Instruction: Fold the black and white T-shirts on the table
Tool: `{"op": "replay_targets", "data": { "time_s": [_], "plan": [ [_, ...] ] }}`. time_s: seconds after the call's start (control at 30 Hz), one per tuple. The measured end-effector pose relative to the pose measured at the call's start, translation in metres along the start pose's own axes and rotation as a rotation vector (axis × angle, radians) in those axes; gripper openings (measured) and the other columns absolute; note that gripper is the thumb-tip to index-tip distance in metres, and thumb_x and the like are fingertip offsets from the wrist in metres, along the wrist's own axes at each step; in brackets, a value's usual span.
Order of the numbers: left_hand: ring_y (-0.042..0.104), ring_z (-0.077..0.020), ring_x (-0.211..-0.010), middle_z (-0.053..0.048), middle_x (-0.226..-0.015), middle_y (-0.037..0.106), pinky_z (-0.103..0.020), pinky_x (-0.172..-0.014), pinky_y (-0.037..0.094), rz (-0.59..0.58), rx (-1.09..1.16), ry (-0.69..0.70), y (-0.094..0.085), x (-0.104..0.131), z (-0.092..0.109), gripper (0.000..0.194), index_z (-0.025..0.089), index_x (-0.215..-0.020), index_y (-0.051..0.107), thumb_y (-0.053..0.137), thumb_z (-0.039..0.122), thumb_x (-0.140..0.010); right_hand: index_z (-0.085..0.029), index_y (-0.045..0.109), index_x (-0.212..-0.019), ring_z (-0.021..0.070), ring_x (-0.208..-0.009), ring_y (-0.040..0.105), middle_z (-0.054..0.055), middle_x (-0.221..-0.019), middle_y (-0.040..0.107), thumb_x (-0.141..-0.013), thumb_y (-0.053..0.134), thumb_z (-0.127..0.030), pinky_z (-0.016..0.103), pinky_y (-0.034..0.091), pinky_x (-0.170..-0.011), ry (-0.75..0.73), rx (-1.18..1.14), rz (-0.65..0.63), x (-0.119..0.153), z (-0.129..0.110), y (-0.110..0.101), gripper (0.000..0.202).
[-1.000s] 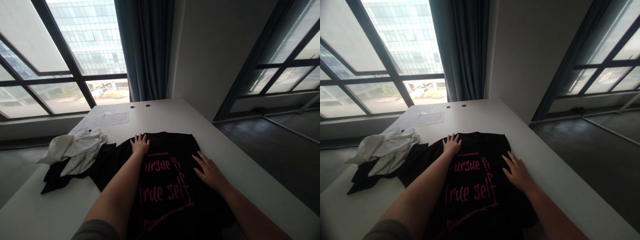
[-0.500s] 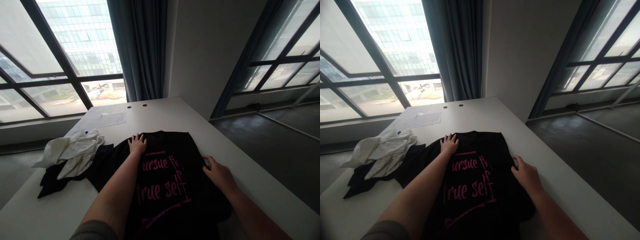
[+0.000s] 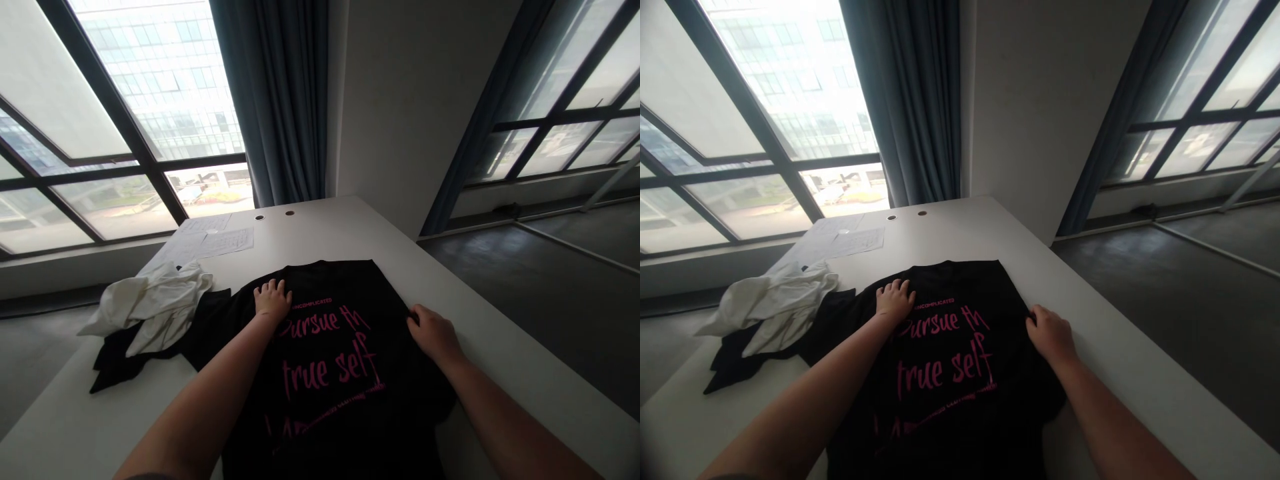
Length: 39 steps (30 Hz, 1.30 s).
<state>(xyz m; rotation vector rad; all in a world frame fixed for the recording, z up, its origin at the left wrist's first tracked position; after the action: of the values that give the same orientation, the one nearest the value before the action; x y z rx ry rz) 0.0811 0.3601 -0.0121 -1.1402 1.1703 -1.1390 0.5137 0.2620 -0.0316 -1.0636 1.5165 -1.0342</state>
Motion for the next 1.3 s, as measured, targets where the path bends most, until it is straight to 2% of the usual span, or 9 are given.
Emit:
{"op": "replay_targets", "data": {
  "time_s": [0.1,0.2,0.6,0.87,0.97,1.07,1.13,1.23,1.3],
  "plan": [
    [0.022,-0.035,-0.159,-0.007,-0.174,0.025,-0.059,-0.125,0.023,-0.141,0.017,-0.056,0.002,-0.01,-0.02,0.069,0.029,-0.164,0.034,0.028,0.059,-0.102,-0.022,0.065,-0.101,0.0253,-0.092,0.071,0.006,-0.096,0.076,-0.094,0.053,-0.028,0.034,0.043,-0.076,0.011,-0.004,-0.01,-0.012,0.005,0.004,0.015],
    [0.013,-0.0332,-0.162,-0.004,-0.176,0.016,-0.059,-0.127,0.018,-0.195,0.034,-0.064,0.004,-0.026,-0.023,0.073,0.029,-0.167,0.027,0.025,0.06,-0.102,-0.022,0.064,-0.104,0.0247,-0.094,0.071,0.006,-0.101,0.077,-0.096,0.051,-0.028,0.034,0.042,-0.077,0.016,-0.009,-0.017,-0.025,0.012,0.008,0.016],
    [0.007,-0.0337,-0.163,-0.002,-0.177,0.01,-0.061,-0.129,0.011,-0.19,0.058,-0.069,0.018,-0.097,0.034,0.076,0.029,-0.169,0.022,0.021,0.063,-0.101,-0.022,0.069,-0.11,0.0266,-0.095,0.071,0.009,-0.109,0.078,-0.094,0.053,-0.032,0.036,0.045,-0.079,0.143,-0.043,0.029,-0.089,0.058,0.017,0.025],
    [0.008,-0.0342,-0.162,-0.001,-0.177,0.012,-0.063,-0.128,0.012,-0.139,0.073,-0.04,0.023,-0.132,0.042,0.071,0.034,-0.167,0.026,0.023,0.062,-0.102,-0.023,0.069,-0.11,0.0273,-0.097,0.071,0.007,-0.106,0.076,-0.091,0.055,-0.034,0.037,0.051,-0.083,0.171,-0.1,0.008,-0.102,0.069,0.027,0.025],
    [0.016,-0.0331,-0.161,-0.003,-0.175,0.02,-0.059,-0.129,0.016,-0.053,0.092,-0.021,0.022,-0.128,0.043,0.066,0.032,-0.164,0.036,0.026,0.058,-0.103,-0.02,0.066,-0.126,0.0271,-0.109,0.069,0.011,-0.12,0.071,-0.083,0.059,-0.024,0.038,0.053,-0.095,0.062,-0.184,0.019,-0.106,0.072,0.015,0.044],
    [0.027,-0.0312,-0.158,-0.005,-0.171,0.032,-0.053,-0.128,0.022,0.052,0.123,0.024,0.019,-0.12,0.045,0.059,0.028,-0.156,0.049,0.032,0.051,-0.104,-0.016,0.057,-0.145,0.0299,-0.13,0.059,0.015,-0.14,0.061,-0.077,0.059,-0.017,0.041,0.046,-0.113,-0.125,-0.199,0.174,-0.13,0.047,-0.01,0.068],
    [0.033,-0.0297,-0.155,-0.005,-0.168,0.039,-0.05,-0.127,0.026,0.078,0.146,0.052,0.016,-0.116,0.045,0.058,0.028,-0.155,0.05,0.035,0.049,-0.104,-0.018,0.057,-0.148,0.03,-0.134,0.055,0.013,-0.144,0.06,-0.084,0.056,-0.019,0.043,0.041,-0.119,-0.271,-0.197,0.187,-0.158,0.009,-0.023,0.064],
    [0.04,-0.0258,-0.151,-0.004,-0.165,0.045,-0.045,-0.125,0.03,0.077,0.183,0.08,0.013,-0.114,0.044,0.059,0.029,-0.158,0.044,0.036,0.05,-0.104,-0.023,0.067,-0.139,0.0256,-0.13,0.059,0.007,-0.142,0.066,-0.095,0.051,-0.029,0.038,0.041,-0.118,-0.491,-0.181,-0.146,-0.204,-0.066,-0.019,0.048],
    [0.039,-0.025,-0.152,-0.003,-0.165,0.044,-0.045,-0.126,0.028,0.05,0.195,0.088,0.014,-0.115,0.042,0.059,0.03,-0.157,0.046,0.034,0.052,-0.104,-0.027,0.064,-0.145,0.0245,-0.139,0.054,0.003,-0.152,0.06,-0.099,0.049,-0.038,0.036,0.036,-0.121,-0.468,-0.117,-0.388,-0.228,-0.107,-0.004,0.049]
  ]
}}
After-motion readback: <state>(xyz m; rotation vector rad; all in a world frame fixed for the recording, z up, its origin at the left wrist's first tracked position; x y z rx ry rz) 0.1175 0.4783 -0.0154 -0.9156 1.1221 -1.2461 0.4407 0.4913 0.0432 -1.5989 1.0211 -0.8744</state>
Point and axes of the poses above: each hand's wrist, its own x-axis away from the middle knuckle, its own y-axis out of the palm, z = x × y, the point moved 2 cm from there along -x, towards the middle knuckle
